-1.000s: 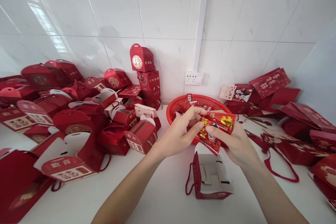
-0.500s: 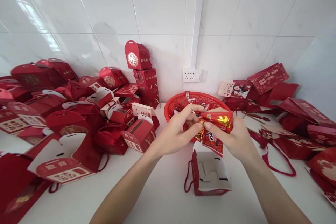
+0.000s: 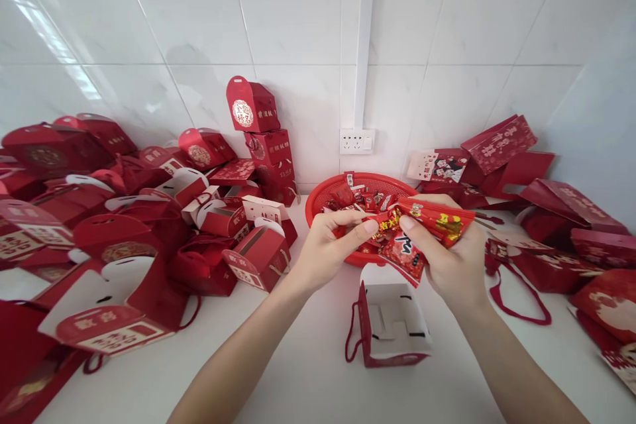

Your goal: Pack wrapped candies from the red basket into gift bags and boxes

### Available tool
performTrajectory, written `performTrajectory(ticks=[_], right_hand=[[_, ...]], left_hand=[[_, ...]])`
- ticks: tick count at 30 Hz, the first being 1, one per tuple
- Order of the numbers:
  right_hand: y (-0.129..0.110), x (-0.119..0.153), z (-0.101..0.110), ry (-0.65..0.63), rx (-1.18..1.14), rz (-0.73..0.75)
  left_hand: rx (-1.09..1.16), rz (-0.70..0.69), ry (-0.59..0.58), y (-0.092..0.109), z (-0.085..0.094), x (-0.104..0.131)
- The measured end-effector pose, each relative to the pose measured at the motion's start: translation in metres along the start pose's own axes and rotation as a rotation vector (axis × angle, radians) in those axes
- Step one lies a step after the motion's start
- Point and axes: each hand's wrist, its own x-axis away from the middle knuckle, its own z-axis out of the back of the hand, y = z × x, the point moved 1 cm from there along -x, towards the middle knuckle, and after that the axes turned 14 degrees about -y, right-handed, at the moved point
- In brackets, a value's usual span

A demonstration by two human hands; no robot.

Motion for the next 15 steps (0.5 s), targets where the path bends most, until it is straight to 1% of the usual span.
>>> performTrajectory(ticks=[3,7,10,15], right_hand=[[0.002,-0.001,-0.002,-0.024,-0.200,-0.089],[-0.003,-0.003,-0.007,-0.042,-0.427,-0.227],[-0.007,-0.004,-0.009,-0.059,-0.475,-0.304],[-0.008,-0.006,-0.009,-0.059,-0.500,-0.350]], left_hand=[[0.040,0.010,-0.001,0.000,0.001,0.000],[0.115,0.071,-0.014,0.001,0.002,0.000],[0.150,0.122,-0.012,0.001,0.003,0.000],[0.204,0.182,-0.023,0.000,0.005,0.000]])
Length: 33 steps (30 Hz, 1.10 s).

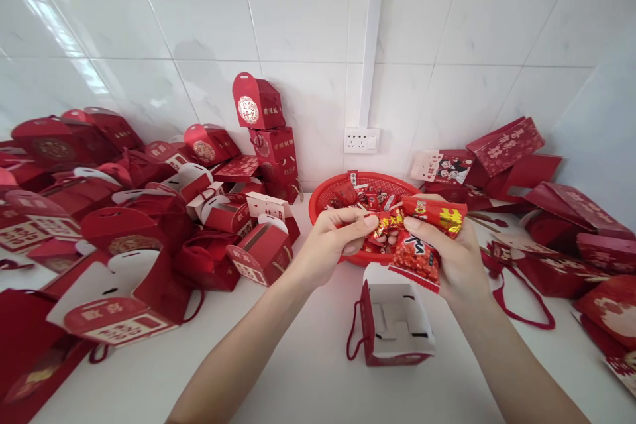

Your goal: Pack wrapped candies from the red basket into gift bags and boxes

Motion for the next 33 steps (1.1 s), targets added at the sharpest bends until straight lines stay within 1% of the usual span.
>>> performTrajectory(ticks=[8,14,16,19,22,25,28,33], right_hand=[[0.001,-0.001,0.002,-0.002,-0.053,-0.030],[0.000,-0.005,0.002,-0.079,-0.030,-0.113],[-0.001,-0.005,0.002,-0.081,-0.023,-0.115],[-0.001,-0.004,0.004,-0.055,-0.014,-0.074],[0.000,-0.002,0.007,-0.085,0.033,-0.039],[0.001,0.001,0.010,-0.107,0.153,0.052],[0.001,0.002,0.012,-0.094,0.261,0.147],[-0.001,0.001,0.014,-0.118,0.240,0.144]], left_hand=[[0.089,0.086,-0.010,-0.003,0.001,-0.002],[0.118,0.090,0.028,-0.004,0.000,-0.004],[0.124,0.096,0.042,-0.004,0.001,-0.004],[0.139,0.100,0.057,-0.004,0.002,-0.003],[0.143,0.096,0.065,-0.004,0.002,-0.003],[0.151,0.091,0.063,-0.003,0.002,-0.004],[0.172,0.094,0.035,-0.002,0.002,-0.004],[0.201,0.108,-0.033,-0.001,0.003,-0.003]])
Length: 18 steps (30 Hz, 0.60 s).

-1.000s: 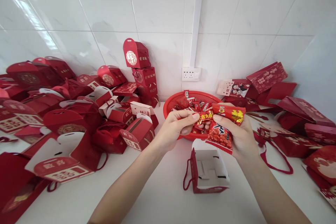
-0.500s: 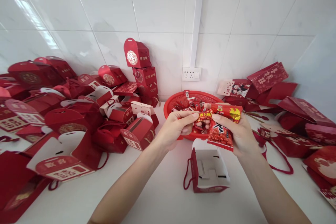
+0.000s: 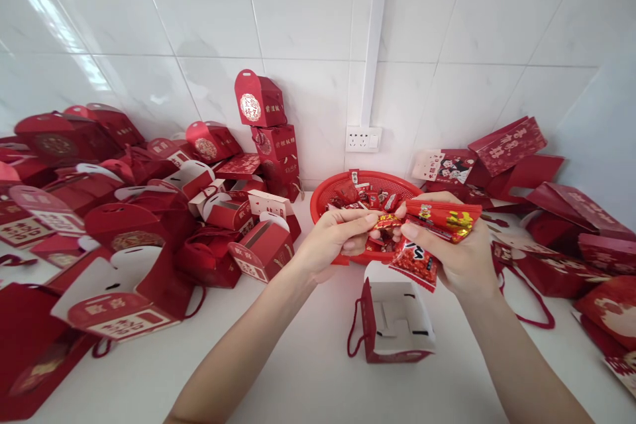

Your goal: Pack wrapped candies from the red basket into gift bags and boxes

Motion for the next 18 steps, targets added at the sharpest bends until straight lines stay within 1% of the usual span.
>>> performTrajectory(ticks=[4,9,15,18], right_hand=[[-0.0002,-0.0017,-0.0012,-0.035,-0.082,-0.046],[-0.0013,-0.0037,-0.0026,-0.027,-0.151,-0.099],[-0.0031,-0.0073,-0.0017,-0.062,-0.245,-0.163],[-0.0022,-0.0079,-0.0013,-0.050,-0.247,-0.159]], left_hand=[[0.007,0.028,0.000,0.0012,0.0001,0.0010],[0.023,0.054,-0.002,0.0025,-0.0012,0.0008],[0.033,0.060,-0.016,0.0024,-0.0019,0.0010],[-0.011,0.013,0.041,0.0014,-0.0033,0.0016]])
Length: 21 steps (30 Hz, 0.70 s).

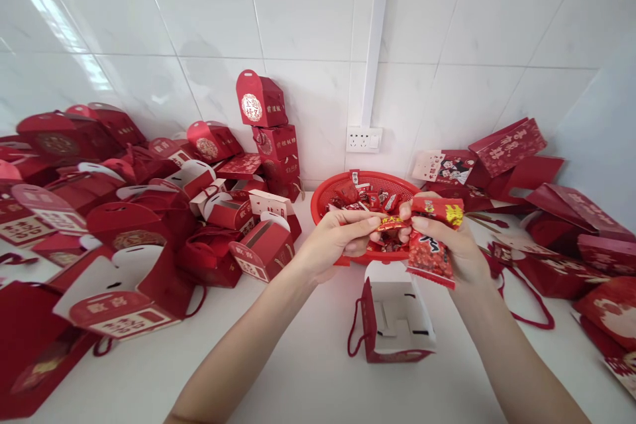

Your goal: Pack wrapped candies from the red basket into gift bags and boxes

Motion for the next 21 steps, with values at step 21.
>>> performTrajectory(ticks=[21], right_hand=[[0.001,0.007,0.011,-0.152,0.093,0.144]], left_hand=[[0.088,-0.021,-0.064,-0.003,0.001,-0.001]])
